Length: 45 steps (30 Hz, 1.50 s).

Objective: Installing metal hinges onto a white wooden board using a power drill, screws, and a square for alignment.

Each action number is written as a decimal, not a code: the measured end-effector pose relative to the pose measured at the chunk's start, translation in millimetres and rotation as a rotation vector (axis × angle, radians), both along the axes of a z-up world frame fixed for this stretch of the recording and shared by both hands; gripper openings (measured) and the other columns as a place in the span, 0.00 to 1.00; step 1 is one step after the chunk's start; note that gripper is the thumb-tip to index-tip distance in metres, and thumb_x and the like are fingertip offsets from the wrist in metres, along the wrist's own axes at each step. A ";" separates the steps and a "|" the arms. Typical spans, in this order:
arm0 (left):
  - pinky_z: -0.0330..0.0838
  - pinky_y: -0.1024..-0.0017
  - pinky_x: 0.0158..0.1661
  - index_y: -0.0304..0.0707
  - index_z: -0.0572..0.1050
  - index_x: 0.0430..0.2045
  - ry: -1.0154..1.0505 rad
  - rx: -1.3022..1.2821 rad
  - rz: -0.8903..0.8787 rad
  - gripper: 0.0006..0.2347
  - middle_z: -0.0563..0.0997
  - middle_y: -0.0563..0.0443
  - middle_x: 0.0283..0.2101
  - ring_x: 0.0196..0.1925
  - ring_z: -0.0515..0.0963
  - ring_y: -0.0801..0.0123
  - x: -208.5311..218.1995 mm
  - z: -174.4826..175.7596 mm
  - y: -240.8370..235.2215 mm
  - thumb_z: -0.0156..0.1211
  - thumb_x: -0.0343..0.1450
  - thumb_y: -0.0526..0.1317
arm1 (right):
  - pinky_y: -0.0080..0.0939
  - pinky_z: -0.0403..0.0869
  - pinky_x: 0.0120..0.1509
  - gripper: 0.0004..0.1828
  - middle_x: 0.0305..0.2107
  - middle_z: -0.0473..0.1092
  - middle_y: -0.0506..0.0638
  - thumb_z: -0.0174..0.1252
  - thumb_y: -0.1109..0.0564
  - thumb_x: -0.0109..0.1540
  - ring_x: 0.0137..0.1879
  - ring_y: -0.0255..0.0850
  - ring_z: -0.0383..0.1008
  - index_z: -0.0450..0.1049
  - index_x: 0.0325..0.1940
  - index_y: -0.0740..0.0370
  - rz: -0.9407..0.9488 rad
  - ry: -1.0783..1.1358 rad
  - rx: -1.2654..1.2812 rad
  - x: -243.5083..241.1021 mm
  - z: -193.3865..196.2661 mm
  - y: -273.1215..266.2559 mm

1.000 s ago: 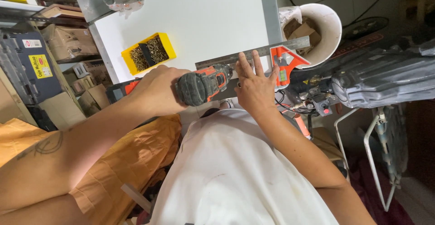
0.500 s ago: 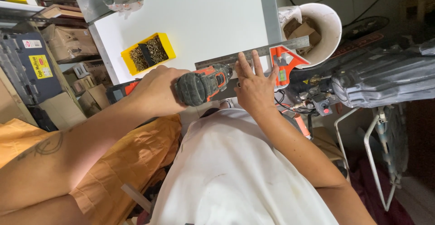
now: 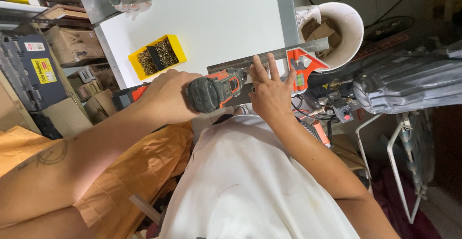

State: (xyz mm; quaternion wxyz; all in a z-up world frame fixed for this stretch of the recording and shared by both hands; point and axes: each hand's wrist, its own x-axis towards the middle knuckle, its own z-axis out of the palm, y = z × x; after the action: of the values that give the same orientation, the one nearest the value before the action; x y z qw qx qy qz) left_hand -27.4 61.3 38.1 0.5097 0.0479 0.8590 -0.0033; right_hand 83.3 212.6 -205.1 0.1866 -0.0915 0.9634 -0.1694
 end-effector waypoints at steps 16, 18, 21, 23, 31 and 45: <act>0.77 0.58 0.47 0.40 0.82 0.34 -0.052 -0.120 0.127 0.08 0.86 0.41 0.29 0.34 0.87 0.49 -11.3 19.6 45.8 0.59 0.66 0.33 | 0.90 0.46 0.71 0.40 0.81 0.47 0.45 0.65 0.47 0.61 0.86 0.54 0.34 0.65 0.77 0.55 0.003 -0.018 -0.030 0.8 5.1 -1.9; 0.76 0.58 0.47 0.40 0.83 0.34 -0.039 -0.098 0.143 0.08 0.86 0.40 0.28 0.34 0.87 0.49 -11.4 19.2 44.4 0.59 0.65 0.33 | 0.91 0.45 0.71 0.41 0.81 0.47 0.46 0.65 0.47 0.61 0.86 0.55 0.34 0.64 0.77 0.56 0.004 -0.022 -0.034 0.6 2.6 -3.4; 0.75 0.58 0.46 0.39 0.84 0.34 -0.034 -0.068 0.124 0.09 0.86 0.40 0.28 0.34 0.87 0.48 -8.6 11.7 35.0 0.59 0.64 0.34 | 0.91 0.44 0.70 0.42 0.82 0.46 0.47 0.65 0.47 0.61 0.86 0.57 0.34 0.63 0.78 0.57 0.015 -0.022 -0.036 3.7 1.3 -3.7; 0.75 0.58 0.44 0.40 0.84 0.33 -0.038 -0.066 0.081 0.09 0.86 0.41 0.28 0.35 0.87 0.49 -8.7 8.2 31.0 0.60 0.63 0.35 | 0.91 0.43 0.70 0.42 0.82 0.46 0.47 0.65 0.47 0.61 0.86 0.57 0.33 0.63 0.78 0.57 0.015 -0.015 -0.040 2.3 1.7 -4.1; 0.77 0.54 0.49 0.44 0.83 0.41 -0.054 -0.196 0.026 0.16 0.88 0.42 0.33 0.42 0.88 0.45 -2.7 -2.2 27.5 0.61 0.60 0.38 | 0.91 0.42 0.70 0.41 0.83 0.41 0.46 0.61 0.47 0.64 0.86 0.57 0.28 0.58 0.80 0.56 0.043 -0.085 -0.018 0.7 7.4 -4.5; 0.79 0.55 0.50 0.45 0.80 0.41 -0.113 -0.258 0.058 0.13 0.87 0.42 0.30 0.38 0.87 0.48 -10.5 -3.0 33.1 0.61 0.63 0.37 | 0.93 0.41 0.68 0.40 0.83 0.42 0.48 0.62 0.48 0.64 0.86 0.60 0.29 0.60 0.79 0.58 0.056 -0.050 -0.029 1.9 8.3 -3.9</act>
State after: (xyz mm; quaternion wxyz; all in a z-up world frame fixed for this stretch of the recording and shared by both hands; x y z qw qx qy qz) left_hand -37.8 94.4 35.2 0.5589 -0.0426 0.8225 -0.0962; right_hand 85.2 208.7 -196.8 0.2140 -0.1167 0.9529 -0.1805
